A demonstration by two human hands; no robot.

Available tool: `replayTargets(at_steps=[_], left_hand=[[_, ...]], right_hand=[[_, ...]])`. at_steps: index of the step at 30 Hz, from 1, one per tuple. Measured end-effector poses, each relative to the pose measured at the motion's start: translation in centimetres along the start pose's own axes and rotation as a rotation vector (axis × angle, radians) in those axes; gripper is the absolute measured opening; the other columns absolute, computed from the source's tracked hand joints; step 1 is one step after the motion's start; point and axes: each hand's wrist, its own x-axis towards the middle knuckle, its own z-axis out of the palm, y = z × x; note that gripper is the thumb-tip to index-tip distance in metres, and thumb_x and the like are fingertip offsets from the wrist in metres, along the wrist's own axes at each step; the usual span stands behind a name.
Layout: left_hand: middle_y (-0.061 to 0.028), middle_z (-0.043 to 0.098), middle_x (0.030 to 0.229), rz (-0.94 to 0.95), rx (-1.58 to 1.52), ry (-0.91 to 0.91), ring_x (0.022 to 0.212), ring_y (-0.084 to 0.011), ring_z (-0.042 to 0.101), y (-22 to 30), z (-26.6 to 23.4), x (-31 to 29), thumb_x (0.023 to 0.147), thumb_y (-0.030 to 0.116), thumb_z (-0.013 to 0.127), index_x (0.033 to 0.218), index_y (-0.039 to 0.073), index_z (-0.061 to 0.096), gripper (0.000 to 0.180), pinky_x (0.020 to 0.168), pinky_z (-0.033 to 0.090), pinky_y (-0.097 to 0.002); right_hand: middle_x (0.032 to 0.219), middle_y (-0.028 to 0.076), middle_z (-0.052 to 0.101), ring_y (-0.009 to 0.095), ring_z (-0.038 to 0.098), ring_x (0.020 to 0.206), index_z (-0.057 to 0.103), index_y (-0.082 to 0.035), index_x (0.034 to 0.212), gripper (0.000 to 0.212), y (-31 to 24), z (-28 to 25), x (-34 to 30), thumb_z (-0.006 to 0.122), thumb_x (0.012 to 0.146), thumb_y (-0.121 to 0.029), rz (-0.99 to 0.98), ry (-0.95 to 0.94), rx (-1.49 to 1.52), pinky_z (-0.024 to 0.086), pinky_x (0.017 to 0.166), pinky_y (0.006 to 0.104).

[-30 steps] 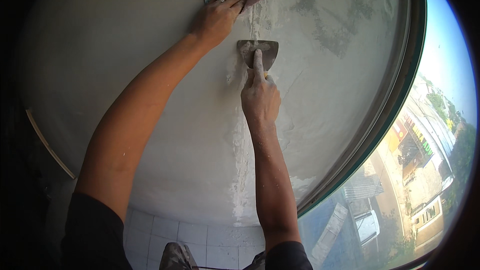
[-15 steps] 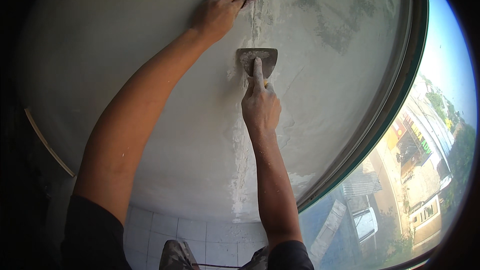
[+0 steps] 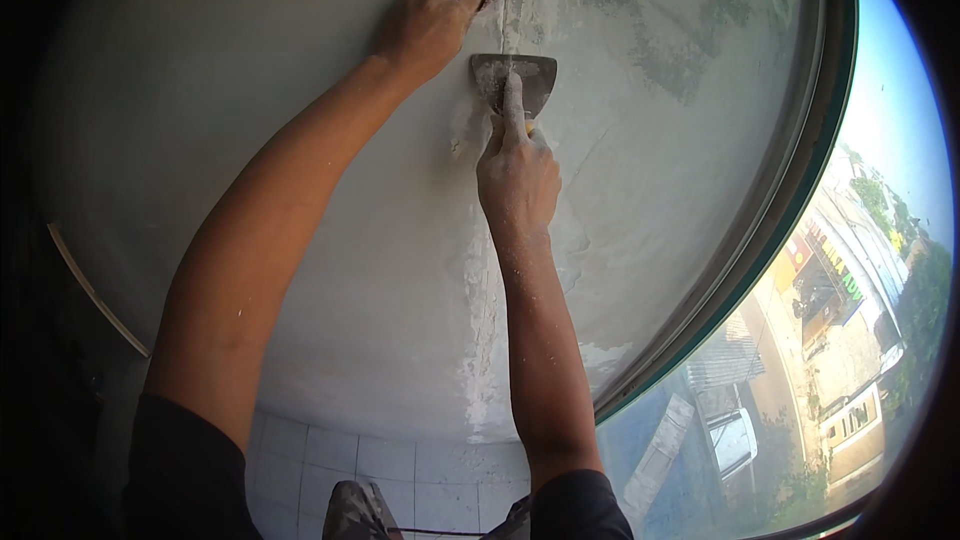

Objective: The recorder is sanding a wall around a window and then using a scraper tool on the wall.

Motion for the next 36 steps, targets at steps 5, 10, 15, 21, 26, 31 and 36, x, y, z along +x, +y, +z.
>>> replayTargets(at_steps=[5, 10, 15, 21, 26, 31, 36], left_hand=[[-0.0019, 0.048, 0.153, 0.012, 0.017, -0.033, 0.146, -0.0194, 0.037, 0.6, 0.1, -0.1, 0.094, 0.007, 0.049, 0.136, 0.008, 0.061, 0.043, 0.121, 0.029, -0.0392], [-0.0007, 0.050, 0.152, -0.008, -0.005, 0.029, 0.145, -0.0191, 0.038, -0.1, -0.1, 0.2, 0.094, 0.007, 0.049, 0.135, 0.008, 0.061, 0.042, 0.121, 0.029, -0.0389], [-0.0003, 0.049, 0.152, 0.014, 0.032, -0.038, 0.147, -0.0182, 0.036, 0.8, 0.0, 0.4, 0.094, 0.007, 0.049, 0.135, 0.008, 0.061, 0.043, 0.121, 0.029, -0.0383], [-0.0001, 0.050, 0.152, -0.009, -0.020, 0.028, 0.146, -0.0172, 0.037, 0.1, -0.4, 0.4, 0.096, 0.006, 0.047, 0.133, 0.008, 0.063, 0.040, 0.121, 0.029, -0.0380], [0.0002, 0.051, 0.150, 0.009, 0.010, -0.043, 0.145, -0.0163, 0.039, 0.0, -0.3, 0.0, 0.095, 0.008, 0.048, 0.129, 0.008, 0.065, 0.038, 0.121, 0.029, -0.0376], [0.0006, 0.052, 0.150, 0.025, 0.062, -0.007, 0.145, -0.0167, 0.040, -0.8, -0.4, 0.5, 0.094, 0.008, 0.050, 0.132, 0.009, 0.064, 0.041, 0.120, 0.029, -0.0366], [0.0015, 0.052, 0.150, 0.028, 0.079, -0.049, 0.145, -0.0168, 0.039, 0.2, -0.2, 0.3, 0.095, 0.008, 0.049, 0.131, 0.010, 0.065, 0.039, 0.121, 0.028, -0.0368]], right_hand=[[0.079, 0.015, 0.068, 0.033, 0.067, 0.062, 0.042, -0.024, 0.153, 0.053, 2.0, 1.8, -2.7, 0.054, 0.102, -0.020, -0.036, 0.027, 0.067, 0.051, 0.053, 0.0441], [0.080, 0.014, 0.068, 0.031, 0.068, 0.062, 0.046, -0.021, 0.150, 0.050, -0.5, -0.4, 0.4, 0.054, 0.101, -0.020, 0.023, -0.019, 0.000, 0.052, 0.053, 0.0431], [0.081, 0.015, 0.069, 0.030, 0.069, 0.066, 0.047, -0.024, 0.150, 0.049, 2.8, 1.5, -2.9, 0.055, 0.101, -0.020, -0.021, -0.018, 0.044, 0.053, 0.054, 0.0430], [0.082, 0.017, 0.069, 0.034, 0.069, 0.067, 0.050, -0.024, 0.147, 0.046, -0.4, -0.6, 1.4, 0.052, 0.102, -0.022, 0.007, 0.012, -0.032, 0.054, 0.056, 0.0456], [0.087, 0.018, 0.071, 0.036, 0.069, 0.068, 0.047, -0.024, 0.149, 0.048, 0.6, -0.3, -0.9, 0.053, 0.102, -0.022, 0.036, -0.094, 0.033, 0.054, 0.057, 0.0479], [0.092, 0.018, 0.070, 0.037, 0.069, 0.070, 0.044, -0.026, 0.151, 0.050, 0.6, 0.4, -0.3, 0.052, 0.102, -0.022, -0.009, -0.011, 0.002, 0.054, 0.059, 0.0482], [0.089, 0.017, 0.070, 0.035, 0.070, 0.070, 0.043, -0.027, 0.152, 0.051, 0.1, -0.3, 0.0, 0.052, 0.101, -0.021, 0.048, -0.105, 0.044, 0.054, 0.058, 0.0461]])
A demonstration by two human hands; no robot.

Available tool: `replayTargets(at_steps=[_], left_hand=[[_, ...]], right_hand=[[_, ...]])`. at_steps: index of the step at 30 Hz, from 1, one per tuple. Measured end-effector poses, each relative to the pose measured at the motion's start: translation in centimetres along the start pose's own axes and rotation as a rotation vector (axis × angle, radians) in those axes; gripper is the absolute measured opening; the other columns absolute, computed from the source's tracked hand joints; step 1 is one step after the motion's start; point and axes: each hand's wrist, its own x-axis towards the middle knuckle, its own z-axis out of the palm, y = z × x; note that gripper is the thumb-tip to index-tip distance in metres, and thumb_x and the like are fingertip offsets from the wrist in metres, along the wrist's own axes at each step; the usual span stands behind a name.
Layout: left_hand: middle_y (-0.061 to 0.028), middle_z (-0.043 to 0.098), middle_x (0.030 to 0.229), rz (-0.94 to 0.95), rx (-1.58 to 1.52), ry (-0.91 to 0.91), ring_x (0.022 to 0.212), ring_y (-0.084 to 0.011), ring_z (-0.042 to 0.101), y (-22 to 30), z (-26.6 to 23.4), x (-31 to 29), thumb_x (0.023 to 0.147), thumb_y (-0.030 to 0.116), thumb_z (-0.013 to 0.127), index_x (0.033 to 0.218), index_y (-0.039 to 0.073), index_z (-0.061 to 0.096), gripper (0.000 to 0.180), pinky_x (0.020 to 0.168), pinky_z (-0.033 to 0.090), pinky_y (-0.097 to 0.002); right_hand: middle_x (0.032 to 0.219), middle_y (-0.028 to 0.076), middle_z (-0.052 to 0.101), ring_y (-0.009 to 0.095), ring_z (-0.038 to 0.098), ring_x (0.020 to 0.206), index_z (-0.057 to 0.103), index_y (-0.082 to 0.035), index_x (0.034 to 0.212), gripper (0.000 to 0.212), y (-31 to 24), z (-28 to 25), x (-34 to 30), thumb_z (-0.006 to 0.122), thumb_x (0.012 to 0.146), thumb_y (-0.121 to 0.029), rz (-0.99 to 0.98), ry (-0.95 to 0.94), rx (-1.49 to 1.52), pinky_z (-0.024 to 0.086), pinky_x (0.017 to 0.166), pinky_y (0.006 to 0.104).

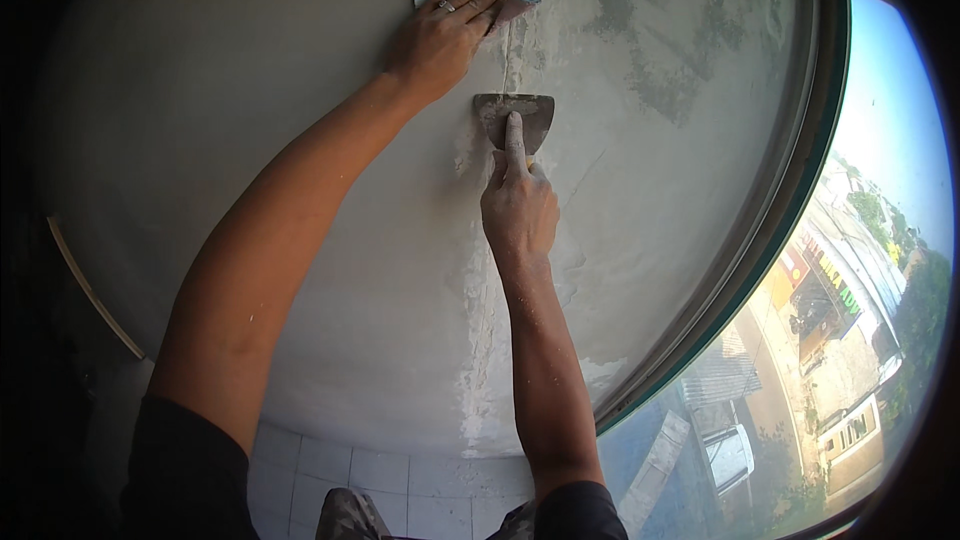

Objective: The recorder is sanding a wall around a window and then using a scraper tool on the wall.

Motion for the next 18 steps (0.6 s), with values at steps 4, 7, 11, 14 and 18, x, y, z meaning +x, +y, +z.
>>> replayTargets(at_steps=[4, 7, 11, 14, 18], left_hand=[[0.0011, 0.050, 0.151, -0.023, -0.007, 0.021, 0.145, -0.0172, 0.038, -0.4, -0.3, -0.1, 0.096, 0.009, 0.049, 0.131, 0.010, 0.065, 0.039, 0.121, 0.028, -0.0370], [0.0009, 0.049, 0.153, -0.037, -0.010, 0.005, 0.146, -0.0175, 0.037, -0.2, -0.3, 0.1, 0.096, 0.009, 0.049, 0.135, 0.010, 0.062, 0.041, 0.121, 0.028, -0.0375], [0.0009, 0.048, 0.153, -0.023, -0.020, 0.007, 0.146, -0.0175, 0.038, -0.5, 0.0, -0.1, 0.096, 0.009, 0.049, 0.138, 0.010, 0.059, 0.044, 0.121, 0.028, -0.0377], [0.0009, 0.049, 0.153, -0.032, -0.011, 0.033, 0.145, -0.0173, 0.039, -0.2, -0.2, 0.1, 0.096, 0.010, 0.049, 0.138, 0.011, 0.059, 0.043, 0.121, 0.028, -0.0375], [0.0000, 0.049, 0.153, -0.032, -0.021, 0.007, 0.146, -0.0170, 0.037, -0.5, 0.0, 0.0, 0.095, 0.010, 0.050, 0.138, 0.010, 0.060, 0.044, 0.121, 0.028, -0.0381]], right_hand=[[0.087, 0.016, 0.070, 0.033, 0.070, 0.068, 0.042, -0.025, 0.152, 0.053, 0.5, 0.6, -0.5, 0.054, 0.101, -0.021, -0.070, 0.102, -0.057, 0.054, 0.057, 0.0451], [0.089, 0.016, 0.070, 0.034, 0.070, 0.070, 0.042, -0.026, 0.152, 0.053, 2.3, 1.4, -2.1, 0.054, 0.101, -0.023, -0.035, 0.018, 0.024, 0.054, 0.059, 0.0468], [0.089, 0.016, 0.069, 0.034, 0.070, 0.072, 0.043, -0.026, 0.152, 0.052, -0.3, -0.5, 0.0, 0.054, 0.101, -0.024, 0.017, -0.029, 0.025, 0.055, 0.061, 0.0470], [0.089, 0.016, 0.069, 0.034, 0.069, 0.073, 0.043, -0.026, 0.152, 0.051, 1.4, 1.0, -0.7, 0.053, 0.102, -0.024, -0.055, 0.047, -0.039, 0.055, 0.062, 0.0466], [0.089, 0.017, 0.069, 0.036, 0.069, 0.074, 0.043, -0.026, 0.151, 0.050, 0.0, 0.0, 0.7, 0.052, 0.102, -0.024, -0.012, 0.025, 0.047, 0.054, 0.063, 0.0475]])
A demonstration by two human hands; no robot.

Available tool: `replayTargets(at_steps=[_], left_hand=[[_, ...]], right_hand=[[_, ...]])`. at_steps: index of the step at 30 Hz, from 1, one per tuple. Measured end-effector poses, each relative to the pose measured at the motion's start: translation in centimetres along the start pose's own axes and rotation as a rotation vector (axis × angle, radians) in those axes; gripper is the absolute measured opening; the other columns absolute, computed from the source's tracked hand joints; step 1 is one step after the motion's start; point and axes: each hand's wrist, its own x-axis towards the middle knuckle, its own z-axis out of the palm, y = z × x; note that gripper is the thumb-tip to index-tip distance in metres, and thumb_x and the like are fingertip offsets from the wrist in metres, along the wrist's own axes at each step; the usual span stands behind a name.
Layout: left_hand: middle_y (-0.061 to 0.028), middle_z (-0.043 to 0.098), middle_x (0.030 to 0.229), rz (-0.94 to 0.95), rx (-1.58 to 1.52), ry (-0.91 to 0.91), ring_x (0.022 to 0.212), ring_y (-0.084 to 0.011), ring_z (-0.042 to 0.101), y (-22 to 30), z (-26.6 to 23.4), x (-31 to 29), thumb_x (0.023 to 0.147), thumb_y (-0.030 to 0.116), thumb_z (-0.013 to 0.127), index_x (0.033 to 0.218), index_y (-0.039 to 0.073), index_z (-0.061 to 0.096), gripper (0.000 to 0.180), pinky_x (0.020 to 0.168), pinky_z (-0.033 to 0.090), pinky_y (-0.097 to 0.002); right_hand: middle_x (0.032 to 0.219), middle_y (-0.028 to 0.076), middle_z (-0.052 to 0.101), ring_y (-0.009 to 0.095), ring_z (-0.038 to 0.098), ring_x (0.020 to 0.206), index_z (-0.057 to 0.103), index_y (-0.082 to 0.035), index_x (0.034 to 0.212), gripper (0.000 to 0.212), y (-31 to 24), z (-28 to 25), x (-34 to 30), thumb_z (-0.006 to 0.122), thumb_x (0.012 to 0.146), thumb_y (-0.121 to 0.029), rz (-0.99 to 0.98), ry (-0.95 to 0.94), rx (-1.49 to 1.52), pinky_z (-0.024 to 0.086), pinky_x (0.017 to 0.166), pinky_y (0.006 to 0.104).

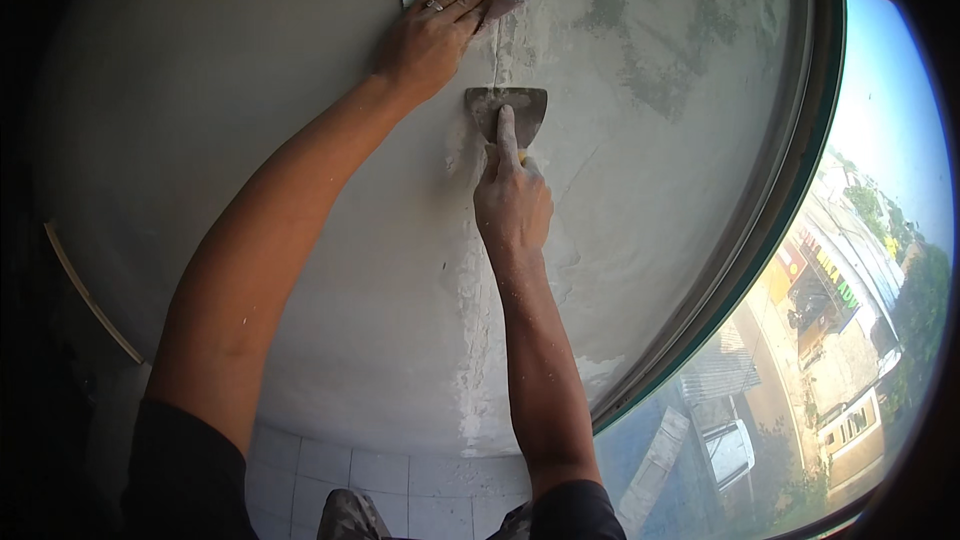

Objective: The recorder is sanding a wall around a window and then using a scraper tool on the wall.

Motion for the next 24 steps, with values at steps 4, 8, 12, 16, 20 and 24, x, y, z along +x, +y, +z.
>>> replayTargets(at_steps=[4, 8, 12, 16, 20, 24], left_hand=[[-0.0020, 0.049, 0.152, -0.003, -0.060, 0.027, 0.145, -0.0184, 0.038, 0.3, -0.2, 0.0, 0.095, 0.008, 0.052, 0.134, 0.006, 0.062, 0.040, 0.120, 0.030, -0.0393], [-0.0017, 0.049, 0.152, -0.004, -0.064, -0.016, 0.145, -0.0188, 0.038, 0.6, -0.3, 0.1, 0.096, 0.007, 0.051, 0.134, 0.006, 0.061, 0.040, 0.120, 0.030, -0.0389], [-0.0015, 0.052, 0.150, 0.005, -0.020, 0.022, 0.145, -0.0184, 0.040, 0.1, -0.3, 0.1, 0.095, 0.009, 0.048, 0.135, 0.007, 0.061, 0.042, 0.120, 0.029, -0.0378], [-0.0025, 0.053, 0.149, -0.011, -0.085, 0.013, 0.145, -0.0185, 0.040, 0.4, -0.6, 0.3, 0.095, 0.009, 0.049, 0.134, 0.006, 0.062, 0.041, 0.120, 0.028, -0.0376], [-0.0023, 0.052, 0.150, 0.000, -0.045, 0.034, 0.145, -0.0183, 0.040, 0.5, -0.4, -0.2, 0.095, 0.007, 0.048, 0.134, 0.006, 0.062, 0.042, 0.121, 0.028, -0.0376], [-0.0025, 0.052, 0.150, -0.004, -0.036, 0.009, 0.145, -0.0189, 0.039, 0.3, -0.5, -0.1, 0.094, 0.008, 0.049, 0.133, 0.007, 0.062, 0.041, 0.121, 0.027, -0.0382]], right_hand=[[0.090, 0.016, 0.069, 0.037, 0.070, 0.074, 0.045, -0.026, 0.151, 0.050, 0.4, 0.3, -0.5, 0.053, 0.101, -0.022, -0.016, 0.024, -0.061, 0.054, 0.062, 0.0479], [0.089, 0.017, 0.069, 0.036, 0.070, 0.075, 0.046, -0.025, 0.149, 0.048, 1.1, 0.3, -1.7, 0.053, 0.102, -0.021, -0.024, 0.018, 0.013, 0.055, 0.062, 0.0476], [0.089, 0.016, 0.070, 0.034, 0.071, 0.074, 0.047, -0.024, 0.150, 0.050, -1.5, -0.8, 1.7, 0.055, 0.101, -0.021, 0.018, 0.002, -0.090, 0.055, 0.061, 0.0454], [0.086, 0.016, 0.070, 0.035, 0.070, 0.072, 0.045, -0.026, 0.151, 0.050, -0.2, -0.4, -0.3, 0.054, 0.101, -0.022, 0.000, 0.003, -0.064, 0.055, 0.059, 0.0461], [0.083, 0.018, 0.069, 0.034, 0.070, 0.068, 0.045, -0.025, 0.151, 0.051, -0.6, -0.2, 0.3, 0.054, 0.101, -0.022, -0.035, 0.046, -0.065, 0.054, 0.056, 0.0463], [0.083, 0.020, 0.069, 0.035, 0.070, 0.068, 0.046, -0.021, 0.150, 0.050, 0.2, -0.1, -0.7, 0.053, 0.101, -0.022, -0.051, 0.027, -0.095, 0.054, 0.057, 0.0463]])
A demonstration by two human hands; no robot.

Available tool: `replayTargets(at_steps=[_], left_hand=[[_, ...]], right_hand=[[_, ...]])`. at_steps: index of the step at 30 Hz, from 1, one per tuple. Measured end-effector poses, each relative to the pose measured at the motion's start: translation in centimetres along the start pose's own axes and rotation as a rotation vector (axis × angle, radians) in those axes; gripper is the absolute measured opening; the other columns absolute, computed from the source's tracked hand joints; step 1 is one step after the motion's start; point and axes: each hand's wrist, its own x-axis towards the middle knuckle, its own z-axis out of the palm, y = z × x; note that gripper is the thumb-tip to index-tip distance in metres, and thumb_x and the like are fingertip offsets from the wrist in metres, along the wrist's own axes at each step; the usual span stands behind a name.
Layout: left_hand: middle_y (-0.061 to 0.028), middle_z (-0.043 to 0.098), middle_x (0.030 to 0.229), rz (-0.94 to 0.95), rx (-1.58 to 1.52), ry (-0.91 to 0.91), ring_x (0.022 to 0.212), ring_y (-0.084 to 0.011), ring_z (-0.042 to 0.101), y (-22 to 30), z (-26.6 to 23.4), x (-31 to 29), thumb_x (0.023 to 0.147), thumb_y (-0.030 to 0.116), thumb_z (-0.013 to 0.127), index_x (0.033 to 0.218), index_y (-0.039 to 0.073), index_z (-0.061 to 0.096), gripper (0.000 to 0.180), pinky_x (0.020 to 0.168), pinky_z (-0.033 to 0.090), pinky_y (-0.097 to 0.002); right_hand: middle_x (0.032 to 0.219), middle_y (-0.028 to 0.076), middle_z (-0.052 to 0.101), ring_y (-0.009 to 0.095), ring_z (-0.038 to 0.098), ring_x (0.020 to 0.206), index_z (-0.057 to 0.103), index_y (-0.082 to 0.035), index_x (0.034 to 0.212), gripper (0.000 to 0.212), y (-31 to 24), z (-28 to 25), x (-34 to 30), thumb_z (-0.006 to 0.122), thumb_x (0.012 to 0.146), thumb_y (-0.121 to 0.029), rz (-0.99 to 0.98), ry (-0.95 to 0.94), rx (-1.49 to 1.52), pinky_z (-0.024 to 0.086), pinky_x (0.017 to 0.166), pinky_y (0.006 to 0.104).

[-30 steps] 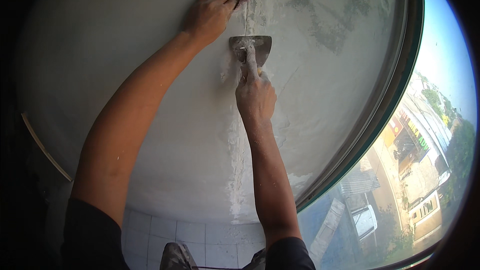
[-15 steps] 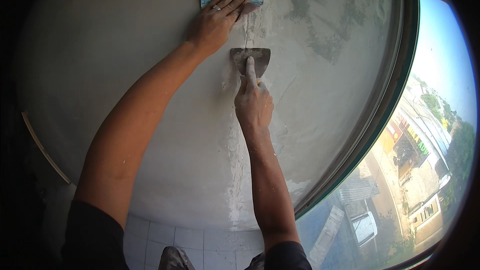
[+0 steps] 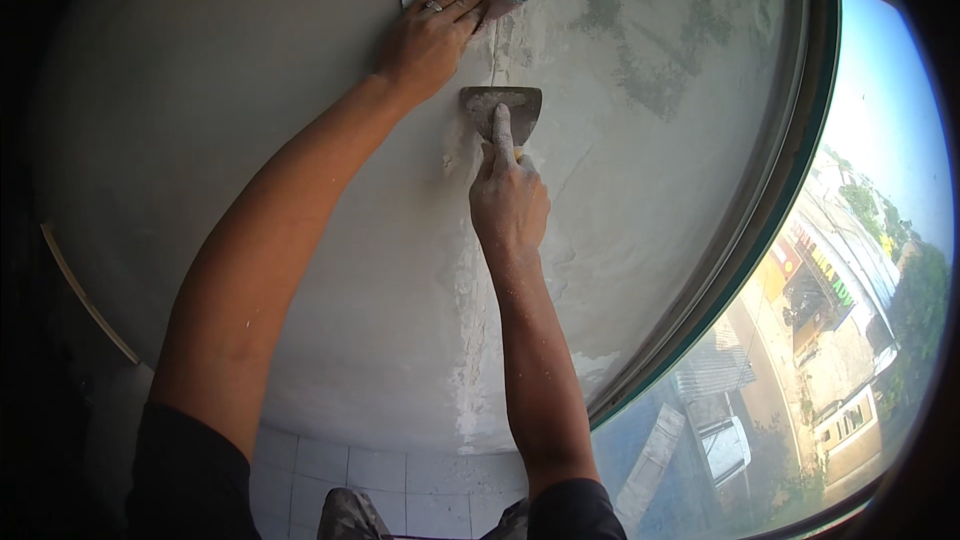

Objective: The recorder is sanding a wall around a window and then using a scraper tool on the wall.

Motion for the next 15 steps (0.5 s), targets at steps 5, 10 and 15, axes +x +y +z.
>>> replayTargets(at_steps=[5, 10, 15], left_hand=[[-0.0012, 0.052, 0.151, -0.004, -0.012, 0.011, 0.145, -0.0184, 0.039, 0.1, 0.5, -0.3, 0.094, 0.010, 0.050, 0.134, 0.008, 0.062, 0.043, 0.121, 0.027, -0.0389], [-0.0007, 0.051, 0.151, 0.000, -0.003, -0.020, 0.145, -0.0182, 0.039, 0.0, -0.1, 0.3, 0.095, 0.011, 0.048, 0.135, 0.010, 0.062, 0.042, 0.121, 0.027, -0.0383], [0.0007, 0.050, 0.152, -0.038, -0.044, 0.011, 0.146, -0.0166, 0.037, 0.3, 0.2, 0.0, 0.095, 0.010, 0.048, 0.136, 0.010, 0.061, 0.043, 0.121, 0.026, -0.0379]], right_hand=[[0.084, 0.019, 0.070, 0.035, 0.070, 0.070, 0.046, -0.022, 0.150, 0.050, -2.0, -1.1, 3.0, 0.053, 0.101, -0.022, 0.037, 0.007, 0.026, 0.055, 0.058, 0.0464], [0.084, 0.018, 0.070, 0.035, 0.071, 0.072, 0.047, -0.023, 0.150, 0.048, -0.7, -0.6, 0.9, 0.052, 0.102, -0.022, -0.001, 0.023, 0.047, 0.055, 0.058, 0.0458], [0.087, 0.017, 0.071, 0.037, 0.071, 0.076, 0.047, -0.023, 0.149, 0.048, -2.6, -1.8, 4.3, 0.051, 0.102, -0.023, 0.075, -0.008, -0.001, 0.056, 0.064, 0.0474]])
